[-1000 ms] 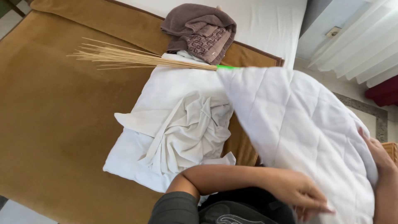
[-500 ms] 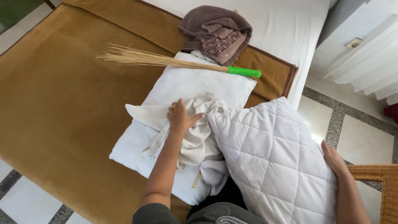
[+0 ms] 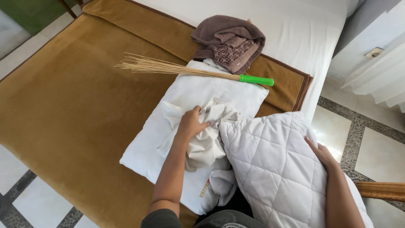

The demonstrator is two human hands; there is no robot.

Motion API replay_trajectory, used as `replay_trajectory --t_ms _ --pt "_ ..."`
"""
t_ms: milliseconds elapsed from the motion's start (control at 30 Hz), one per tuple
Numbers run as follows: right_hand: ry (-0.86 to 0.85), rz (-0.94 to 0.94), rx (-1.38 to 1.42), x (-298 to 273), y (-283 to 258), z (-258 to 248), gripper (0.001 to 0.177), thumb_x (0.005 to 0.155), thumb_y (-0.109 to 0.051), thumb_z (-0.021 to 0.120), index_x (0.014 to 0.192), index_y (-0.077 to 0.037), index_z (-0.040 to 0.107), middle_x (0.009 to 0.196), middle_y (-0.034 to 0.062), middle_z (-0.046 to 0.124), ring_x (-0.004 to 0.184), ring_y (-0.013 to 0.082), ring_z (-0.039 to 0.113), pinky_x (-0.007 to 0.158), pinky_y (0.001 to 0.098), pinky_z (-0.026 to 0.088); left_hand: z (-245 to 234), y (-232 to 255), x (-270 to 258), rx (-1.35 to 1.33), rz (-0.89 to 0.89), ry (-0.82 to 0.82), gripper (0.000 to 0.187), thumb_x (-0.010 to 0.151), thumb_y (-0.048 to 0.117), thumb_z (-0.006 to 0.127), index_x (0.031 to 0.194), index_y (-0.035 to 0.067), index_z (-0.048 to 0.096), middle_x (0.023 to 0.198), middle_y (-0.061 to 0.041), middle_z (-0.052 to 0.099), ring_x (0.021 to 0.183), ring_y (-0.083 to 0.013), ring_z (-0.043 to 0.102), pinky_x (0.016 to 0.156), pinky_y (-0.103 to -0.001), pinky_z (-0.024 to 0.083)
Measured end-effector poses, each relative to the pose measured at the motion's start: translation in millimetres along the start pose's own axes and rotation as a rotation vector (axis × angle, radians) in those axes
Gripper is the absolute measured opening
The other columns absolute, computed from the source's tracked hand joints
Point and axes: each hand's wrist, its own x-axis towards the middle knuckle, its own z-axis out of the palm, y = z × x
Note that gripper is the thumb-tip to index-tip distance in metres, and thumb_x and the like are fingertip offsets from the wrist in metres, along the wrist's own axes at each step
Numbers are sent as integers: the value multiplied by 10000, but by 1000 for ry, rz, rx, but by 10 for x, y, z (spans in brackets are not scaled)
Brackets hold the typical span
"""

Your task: Arranging a blanket on a bed and beating pillows with a broom to remove dust.

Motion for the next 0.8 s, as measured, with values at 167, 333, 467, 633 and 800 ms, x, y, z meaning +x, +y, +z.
replay_trajectory --t_ms 167,333,467,633,800 --pt "-227 -72 -73 268 646 79 681 915 -525 606 1245 57 735 1200 216 798 1123 299 733 990 398 550 -900 602 275 -189 199 305 507 719 169 850 1154 6 646 1052 -228 736 1012 -392 716 881 -445 552" --pt "-283 -211 -168 227 582 307 571 863 -396 654 1230 27 762 1194 196 804 1103 287 747 981 391 545 -1304 1391 510 -297 614 241 443 778 197 880 1072 -9 620 1000 -220 712 960 -397 696 813 -449 548" --pt "156 -118 -380 -285 5 488 646 1042 -531 582 1331 44 640 1204 305 721 1139 388 685 1001 440 529 -708 1526 880 -155 741 180 459 697 213 921 1002 14 642 958 -190 694 925 -407 663 798 -467 526" --pt "640 -586 -94 -892 -727 469 650 940 -365 732 1425 30 553 1409 276 541 1274 417 578 1035 444 503 -66 1572 920 -48 944 362 141 775 -2 739 834 48 621 1038 -101 567 1007 -319 622 813 -445 535" --pt "722 -1038 -85 -1693 -2156 452 935 737 -373 840 1447 64 419 1402 285 453 1272 454 504 1038 484 466 175 1823 544 -135 930 266 132 745 24 733 780 32 606 978 -93 548 942 -307 604 750 -438 522"
